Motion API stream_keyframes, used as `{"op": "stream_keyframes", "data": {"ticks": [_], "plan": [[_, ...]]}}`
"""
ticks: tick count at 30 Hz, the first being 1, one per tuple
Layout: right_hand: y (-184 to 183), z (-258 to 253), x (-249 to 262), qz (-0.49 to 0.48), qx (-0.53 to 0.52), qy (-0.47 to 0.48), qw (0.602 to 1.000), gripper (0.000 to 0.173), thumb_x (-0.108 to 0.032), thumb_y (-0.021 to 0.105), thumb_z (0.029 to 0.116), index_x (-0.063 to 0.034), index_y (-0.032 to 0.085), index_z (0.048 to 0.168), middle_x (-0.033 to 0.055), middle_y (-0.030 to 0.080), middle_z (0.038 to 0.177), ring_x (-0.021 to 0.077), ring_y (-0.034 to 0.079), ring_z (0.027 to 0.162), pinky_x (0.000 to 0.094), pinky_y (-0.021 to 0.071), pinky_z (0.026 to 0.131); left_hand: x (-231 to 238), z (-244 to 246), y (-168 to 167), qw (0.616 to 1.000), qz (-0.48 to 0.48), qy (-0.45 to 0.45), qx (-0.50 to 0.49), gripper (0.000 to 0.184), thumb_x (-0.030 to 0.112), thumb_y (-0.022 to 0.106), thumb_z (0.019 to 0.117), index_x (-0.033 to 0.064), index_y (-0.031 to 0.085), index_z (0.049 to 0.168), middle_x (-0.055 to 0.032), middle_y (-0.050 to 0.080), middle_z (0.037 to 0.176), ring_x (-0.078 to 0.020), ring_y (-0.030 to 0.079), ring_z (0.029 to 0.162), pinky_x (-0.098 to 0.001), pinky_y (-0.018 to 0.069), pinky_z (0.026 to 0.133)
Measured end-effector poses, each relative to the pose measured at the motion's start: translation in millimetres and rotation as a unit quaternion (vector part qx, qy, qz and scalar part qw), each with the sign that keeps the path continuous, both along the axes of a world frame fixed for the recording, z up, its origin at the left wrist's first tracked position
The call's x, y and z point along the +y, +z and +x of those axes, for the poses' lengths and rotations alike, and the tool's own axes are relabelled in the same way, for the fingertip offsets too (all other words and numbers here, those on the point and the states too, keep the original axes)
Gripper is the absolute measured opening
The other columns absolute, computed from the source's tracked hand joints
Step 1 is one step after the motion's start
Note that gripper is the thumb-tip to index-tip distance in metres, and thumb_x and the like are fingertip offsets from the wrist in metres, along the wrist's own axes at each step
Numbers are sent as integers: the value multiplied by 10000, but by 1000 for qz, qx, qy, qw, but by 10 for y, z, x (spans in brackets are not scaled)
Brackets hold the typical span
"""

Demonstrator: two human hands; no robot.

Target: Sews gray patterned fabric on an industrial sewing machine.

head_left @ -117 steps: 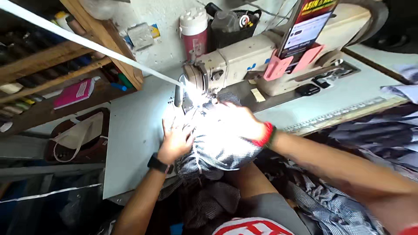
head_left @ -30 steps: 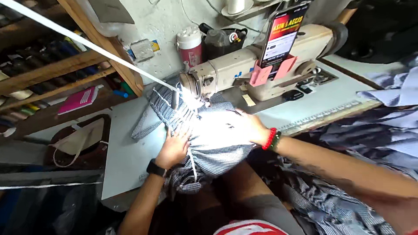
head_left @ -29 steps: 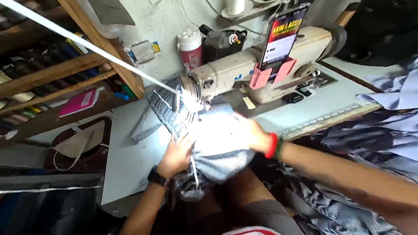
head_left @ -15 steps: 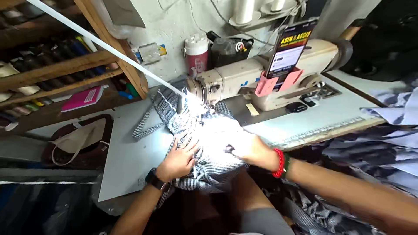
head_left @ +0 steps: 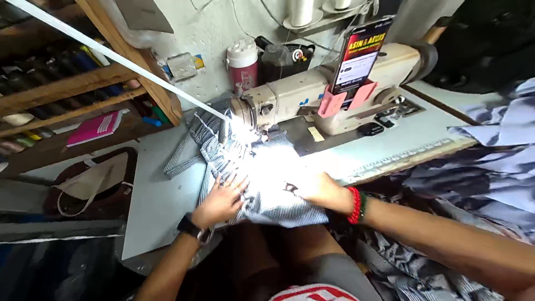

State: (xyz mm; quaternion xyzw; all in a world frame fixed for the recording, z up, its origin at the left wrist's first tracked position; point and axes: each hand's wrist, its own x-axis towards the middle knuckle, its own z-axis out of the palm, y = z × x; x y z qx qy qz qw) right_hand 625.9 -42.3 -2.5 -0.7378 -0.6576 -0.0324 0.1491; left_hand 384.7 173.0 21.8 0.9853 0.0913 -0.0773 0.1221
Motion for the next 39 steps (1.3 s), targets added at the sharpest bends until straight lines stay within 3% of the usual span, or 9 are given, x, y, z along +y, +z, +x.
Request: {"op": "stream_keyframes", "data": {"ticks": [3, 7, 11, 13, 17, 21, 26, 32, 39], "plan": [[-3, 26, -6, -31, 25, -28, 999, 238, -181, 622, 980, -102, 755, 1160, 166, 721, 1200, 370, 675, 1148, 589, 526, 985, 34, -33, -73, 999, 30, 10, -22, 520, 274, 410, 1058, 214, 436, 1574, 40, 343, 1666, -230, 170, 1586, -702, 24, 1225], [-49, -16, -104, 15, 10, 17, 1000, 199, -233, 639, 944, -118, 744, 1068, 138, 728, 952, 360, 720, 886, 573, 577, 666, 34, -69, -14, 1000, 13, 4, 4, 728, 578, 516, 995, 178, 396, 1592, -6, 321, 1677, -255, 186, 1582, -700, 27, 1224], [-26, 278, 118, -54, 6, -7, 999, 249, -200, 687, 914, -144, 740, 1151, 146, 693, 1245, 373, 694, 1063, 581, 579, 745, 335, 106, -1, 998, 7, 61, 26, 876, 661, 571, 921, 219, 309, 1630, 21, 276, 1694, -249, 107, 1597, -698, -25, 1220], [4, 402, 238, -61, 18, -8, 998, 327, -222, 642, 980, -156, 702, 1295, 91, 537, 1537, 358, 573, 1339, 582, 540, 966, 465, 221, 15, 997, 11, 71, 35, 916, 662, 599, 907, 225, 271, 1642, 38, 226, 1710, -243, 72, 1601, -696, -45, 1215], [96, 612, 599, -75, 116, -54, 989, 457, -208, 570, 1055, -221, 539, 1510, 41, 467, 1600, 313, 509, 1416, 557, 507, 1043, 761, 433, 53, 996, -1, 88, 30, 990, 607, 686, 873, 211, 224, 1653, 39, 195, 1718, -258, 52, 1602, -707, -69, 1205], [264, 310, 546, -41, 130, -41, 990, 471, -115, 626, 998, -196, 589, 1461, 87, 496, 1573, 321, 573, 1338, 558, 539, 977, 654, 477, 93, 994, 70, 76, 30, 1161, 823, 618, 775, 139, 257, 1641, -49, 207, 1715, -357, 57, 1593, -722, -61, 1203], [32, 266, 330, -58, 28, -9, 998, 198, -194, 686, 933, -178, 749, 1120, 128, 716, 1115, 341, 707, 959, 570, 568, 715, 626, 212, -281, 979, -13, 40, -199, 398, 178, 465, 1036, 184, 664, 1381, 9, 544, 1530, -196, 368, 1512, -655, 126, 1246], [244, -145, 666, 27, 12, 26, 999, 253, -196, 734, 830, -125, 748, 1073, 116, 723, 1022, 318, 701, 956, 544, 559, 747, 738, 150, -325, 979, -9, 37, -198, 433, 171, 447, 1026, 267, 663, 1389, 57, 514, 1554, -181, 308, 1539, -656, 92, 1249], [174, -592, 1288, 59, 84, 67, 992, 305, -114, 655, 916, -78, 716, 1213, 156, 701, 1191, 338, 660, 1132, 538, 531, 923, 685, 146, -303, 978, -17, 27, -208, 381, 244, 464, 1030, 197, 717, 1310, 7, 518, 1553, -220, 316, 1539, -669, 84, 1238]]}}
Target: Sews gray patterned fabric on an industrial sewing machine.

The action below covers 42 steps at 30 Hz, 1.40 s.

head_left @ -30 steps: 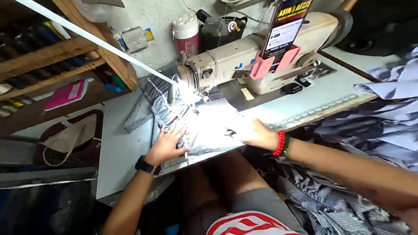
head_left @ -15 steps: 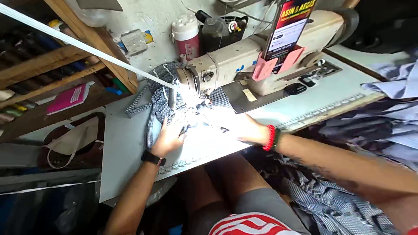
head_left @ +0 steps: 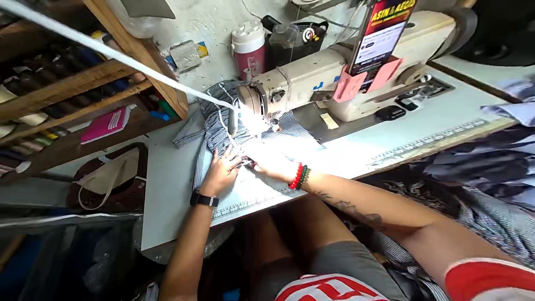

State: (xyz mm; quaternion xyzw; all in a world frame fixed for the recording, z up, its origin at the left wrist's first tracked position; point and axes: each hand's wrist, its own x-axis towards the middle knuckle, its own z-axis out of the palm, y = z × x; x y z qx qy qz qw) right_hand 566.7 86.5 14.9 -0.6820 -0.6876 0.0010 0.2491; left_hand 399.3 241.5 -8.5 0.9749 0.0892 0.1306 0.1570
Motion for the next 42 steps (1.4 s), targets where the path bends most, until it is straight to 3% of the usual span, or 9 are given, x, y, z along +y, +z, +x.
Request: {"op": "stream_keyframes", "data": {"ticks": [5, 9, 18, 20, 25, 31, 34, 38, 42], "plan": [[-66, 17, -478, 50, -27, 10, 998, 220, -124, 681, 895, -75, 742, 1100, 142, 736, 1004, 340, 718, 943, 551, 584, 783, -98, 34, 107, 992, -110, 47, -39, 374, 353, 502, 1047, 174, 740, 1272, 16, 622, 1446, -177, 409, 1485, -623, 93, 1264], [10, 177, -869, -44, 86, -109, 989, 236, -119, 667, 862, -39, 752, 1067, 198, 737, 966, 409, 719, 914, 650, 547, 743, -508, 325, 387, 950, -180, 135, -219, 183, 130, 660, 953, 43, 756, 1082, -80, 738, 1067, -157, 689, 1035, -384, 547, 969], [-307, 246, -937, -2, 68, -156, 985, 274, -178, 652, 917, -79, 746, 1154, 199, 692, 1205, 397, 715, 975, 607, 577, 771, -1008, 963, 419, 860, -229, 254, -378, 203, 142, 735, 936, 9, 702, 1086, -133, 705, 1003, -213, 683, 910, -403, 576, 827], [-309, 238, -949, -2, 73, -161, 984, 321, -117, 648, 869, -110, 750, 1174, 172, 718, 1182, 391, 716, 999, 618, 568, 784, -999, 983, 395, 807, -338, 260, -408, 178, 120, 642, 995, -6, 652, 1121, -115, 658, 944, -170, 635, 829, -353, 549, 756], [-266, 228, -960, -44, 107, -175, 978, 379, -87, 679, 824, -125, 755, 1193, 173, 737, 1107, 393, 702, 1029, 639, 540, 834, -1024, 881, 402, 595, -603, 130, -515, 240, 112, 387, 1080, 85, 529, 1272, -76, 652, 1224, -189, 628, 1136, -416, 524, 991], [73, 195, -883, 155, 431, -118, 881, 250, -129, 479, 1039, 15, 668, 1117, 8, 665, 913, 10, 631, 744, 196, 561, 694, -1329, 626, 377, 848, -254, 142, -444, 110, 98, 696, 921, -3, 705, 965, -112, 679, 1108, -166, 618, 1135, -355, 507, 1020], [559, 142, -793, 113, 585, -72, 800, 280, -187, 464, 1087, -64, 626, 1280, -13, 726, 936, -2, 568, 610, 149, 454, 526, -1434, 571, 279, 878, -185, 119, -424, 66, 145, 725, 908, 87, 753, 894, -75, 684, 1044, -176, 608, 1110, -381, 476, 1025], [663, 146, -670, 174, 482, -76, 855, 304, -52, 466, 1027, -59, 699, 1223, -35, 726, 1040, -38, 540, 679, 142, 439, 601, -1412, 609, 437, 823, -342, 147, -429, 182, 86, 644, 955, -41, 652, 1085, -109, 666, 1108, -126, 623, 1090, -303, 514, 974], [460, 201, -614, 249, 236, -81, 936, 273, -45, 491, 967, -29, 727, 1104, 66, 750, 1055, 37, 663, 824, 230, 554, 719, -1236, 874, 649, 641, -577, 76, -501, 461, 77, 440, 1025, 85, 423, 1485, -67, 548, 1454, -157, 538, 1310, -378, 457, 1089]]}}
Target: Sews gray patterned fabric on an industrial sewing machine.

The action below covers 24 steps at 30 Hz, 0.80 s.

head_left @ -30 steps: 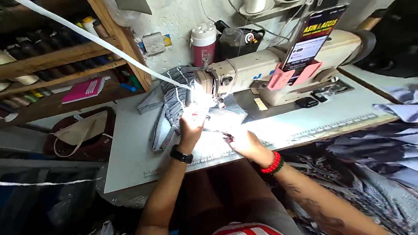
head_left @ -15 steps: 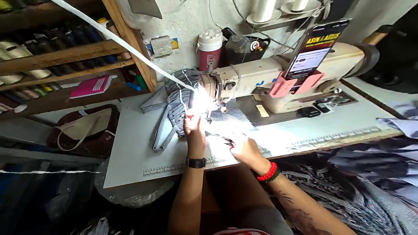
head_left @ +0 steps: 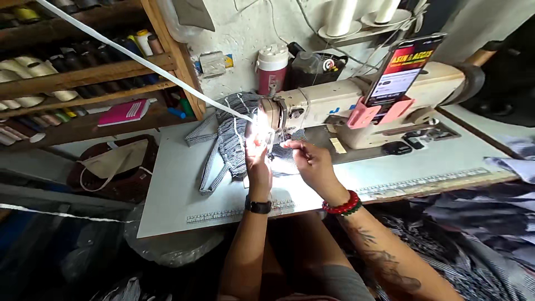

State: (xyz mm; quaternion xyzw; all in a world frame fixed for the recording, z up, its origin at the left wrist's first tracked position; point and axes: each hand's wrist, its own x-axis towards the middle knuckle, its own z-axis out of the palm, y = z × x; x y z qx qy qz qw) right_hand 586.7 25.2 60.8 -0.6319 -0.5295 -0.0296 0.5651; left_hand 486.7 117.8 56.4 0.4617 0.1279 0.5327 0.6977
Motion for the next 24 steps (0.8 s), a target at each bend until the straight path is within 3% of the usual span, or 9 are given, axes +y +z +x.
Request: {"op": "stream_keyframes", "data": {"ticks": [3, 6, 9, 13, 14, 16, 18, 21, 24], "plan": [[-104, 17, -14, -17, -72, -18, 997, 285, -80, 529, 948, -47, 747, 1129, 90, 744, 974, 149, 666, 763, 362, 558, 687, -6, 193, 88, 988, -123, -18, -89, 272, 124, 382, 1073, 130, 559, 1280, -14, 651, 1201, -120, 622, 1095, -313, 517, 956], [-93, 28, -58, -47, -100, -27, 994, 293, -75, 584, 924, -58, 749, 1166, 108, 738, 930, 202, 668, 724, 425, 566, 671, 27, 200, 89, 997, -70, 3, 21, 223, 170, 431, 1077, 100, 611, 1188, 25, 659, 974, -52, 617, 869, -234, 523, 818], [-27, 15, -94, -83, -138, -19, 987, 278, -83, 618, 910, -46, 745, 1155, 117, 738, 889, 274, 706, 783, 521, 579, 745, 136, 53, 146, 989, 16, -5, 149, 308, 133, 623, 997, 40, 610, 1290, -45, 687, 1111, -92, 635, 942, -290, 540, 848], [-12, -37, -75, -86, -168, 6, 982, 278, -74, 589, 912, -38, 732, 1147, 99, 692, 791, 263, 670, 689, 498, 560, 655, 175, -19, 213, 983, 14, -11, 184, 460, -37, 632, 918, 4, 535, 1366, -120, 672, 1251, -164, 654, 1087, -361, 545, 936], [-17, -47, -77, -93, -162, 13, 982, 294, -77, 591, 917, -44, 733, 1172, 100, 706, 815, 262, 677, 709, 500, 564, 680, 181, -20, 214, 985, -12, -21, 171, 453, -58, 591, 935, 10, 516, 1377, -118, 659, 1269, -159, 639, 1085, -350, 532, 934], [-41, -59, -97, -109, -150, 21, 982, 294, -90, 596, 932, -53, 731, 1191, 119, 736, 894, 285, 709, 781, 524, 578, 741, 196, -15, 232, 986, -97, -64, 117, 289, -24, 507, 984, 76, 589, 1242, -39, 680, 1112, -85, 630, 890, -248, 530, 773], [-81, -53, -135, -132, -122, 17, 984, 288, -120, 586, 955, -64, 737, 1195, 126, 738, 948, 289, 713, 830, 525, 577, 764, 246, -73, 182, 964, -215, -156, 8, 215, 152, 402, 1066, 135, 613, 1102, -18, 659, 966, -123, 641, 810, -284, 554, 719], [-167, -24, -177, -157, -60, 12, 986, 232, -150, 574, 972, -33, 733, 1094, 127, 710, 910, 268, 686, 841, 511, 559, 769, 345, -220, -152, 916, -273, -235, -176, 353, 347, 301, 1085, 168, 604, 1066, -33, 668, 1014, -189, 669, 953, -389, 578, 835], [-190, -70, -111, -160, 48, 47, 985, 239, -157, 552, 1006, -18, 731, 1083, 86, 697, 885, 146, 651, 829, 368, 548, 789, 282, -354, -416, 908, -260, -215, -249, 363, 267, 315, 1095, 172, 650, 995, 2, 687, 920, -162, 685, 907, -358, 574, 853]]}}
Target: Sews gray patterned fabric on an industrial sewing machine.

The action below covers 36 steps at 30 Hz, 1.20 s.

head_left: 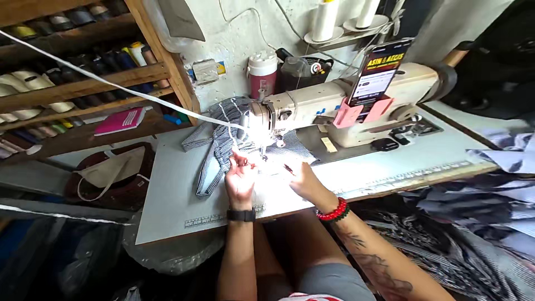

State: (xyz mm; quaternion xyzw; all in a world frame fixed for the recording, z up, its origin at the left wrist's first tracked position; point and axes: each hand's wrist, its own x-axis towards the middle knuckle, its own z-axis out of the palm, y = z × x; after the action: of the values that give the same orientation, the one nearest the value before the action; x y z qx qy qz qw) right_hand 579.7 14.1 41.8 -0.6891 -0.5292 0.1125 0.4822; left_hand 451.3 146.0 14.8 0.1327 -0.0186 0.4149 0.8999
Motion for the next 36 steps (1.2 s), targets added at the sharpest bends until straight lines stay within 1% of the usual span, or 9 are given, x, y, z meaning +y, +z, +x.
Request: {"op": "stream_keyframes", "data": {"ticks": [5, 9, 12, 14, 16, 19, 25, 32, 36], "plan": [[134, -180, 211, 78, 219, 24, 972, 225, -78, 460, 1036, -10, 652, 1132, 7, 661, 808, 49, 626, 725, 256, 549, 704, -462, -146, 59, 964, 16, -30, 264, 300, 148, 260, 1108, 95, 537, 1005, -34, 614, 797, -143, 635, 706, -300, 576, 703], [-133, -172, 123, 99, -75, -28, 992, 207, -78, 594, 912, 20, 746, 1013, 117, 717, 809, 230, 693, 741, 433, 576, 702, -556, -178, 72, 914, 113, 65, 384, 118, 47, 427, 1068, 33, 543, 1057, -33, 634, 848, -86, 632, 703, -241, 566, 679], [-497, -213, -96, 56, -223, -12, 973, 181, -79, 632, 872, 5, 770, 954, 167, 732, 783, 362, 734, 714, 561, 579, 616, -421, -124, 165, 845, 265, 198, 421, 261, 21, 461, 1031, -52, 460, 1282, -114, 610, 1166, -132, 624, 1065, -314, 530, 957], [-687, -217, -175, 60, -249, 17, 967, 199, -61, 648, 866, -35, 778, 1014, 145, 756, 856, 337, 749, 747, 535, 598, 620, -336, -90, 346, 862, 291, 129, 393, 347, 70, 428, 1057, -27, 455, 1388, -150, 648, 1283, -190, 651, 1160, -370, 528, 1014], [-731, -222, -216, 32, -226, 43, 973, 291, -18, 640, 859, -80, 771, 1112, 130, 771, 978, 317, 757, 846, 521, 618, 708, -294, 38, 440, 881, 261, 81, 386, 260, 92, 453, 1069, 7, 546, 1297, -113, 702, 1095, -178, 703, 955, -354, 586, 870], [-714, -208, -187, -4, -185, 46, 982, 351, -37, 620, 876, -77, 744, 1201, 162, 749, 1021, 357, 738, 893, 570, 592, 728, -203, 357, 354, 884, 206, 177, 381, 97, 19, 588, 987, 58, 652, 1048, 20, 611, 763, -35, 515, 589, -189, 457, 556], [-737, -215, -167, -24, -195, 15, 980, 329, -99, 696, 856, -39, 738, 1177, 172, 755, 1015, 368, 736, 962, 554, 593, 826, -198, 667, 268, 881, 169, 227, 378, 68, 22, 632, 969, 87, 613, 966, 28, 562, 733, -29, 496, 581, -179, 451, 541], [-633, -133, -193, 27, -64, 11, 998, 286, -112, 587, 929, -42, 746, 1156, 146, 754, 1022, 277, 733, 941, 479, 592, 840, -208, 681, 333, 935, 101, 63, 333, 115, 145, 554, 1036, 143, 617, 939, 61, 495, 653, -24, 433, 506, -161, 402, 488], [-356, 167, -123, 53, 121, -45, 990, 295, -105, 498, 1031, 89, 650, 1193, 225, 668, 1157, 224, 642, 1073, 346, 520, 964, 103, 436, 254, 756, 316, 126, 559, 83, 76, 631, 992, -4, 649, 1006, -19, 600, 795, -44, 513, 642, -208, 465, 607]]}}
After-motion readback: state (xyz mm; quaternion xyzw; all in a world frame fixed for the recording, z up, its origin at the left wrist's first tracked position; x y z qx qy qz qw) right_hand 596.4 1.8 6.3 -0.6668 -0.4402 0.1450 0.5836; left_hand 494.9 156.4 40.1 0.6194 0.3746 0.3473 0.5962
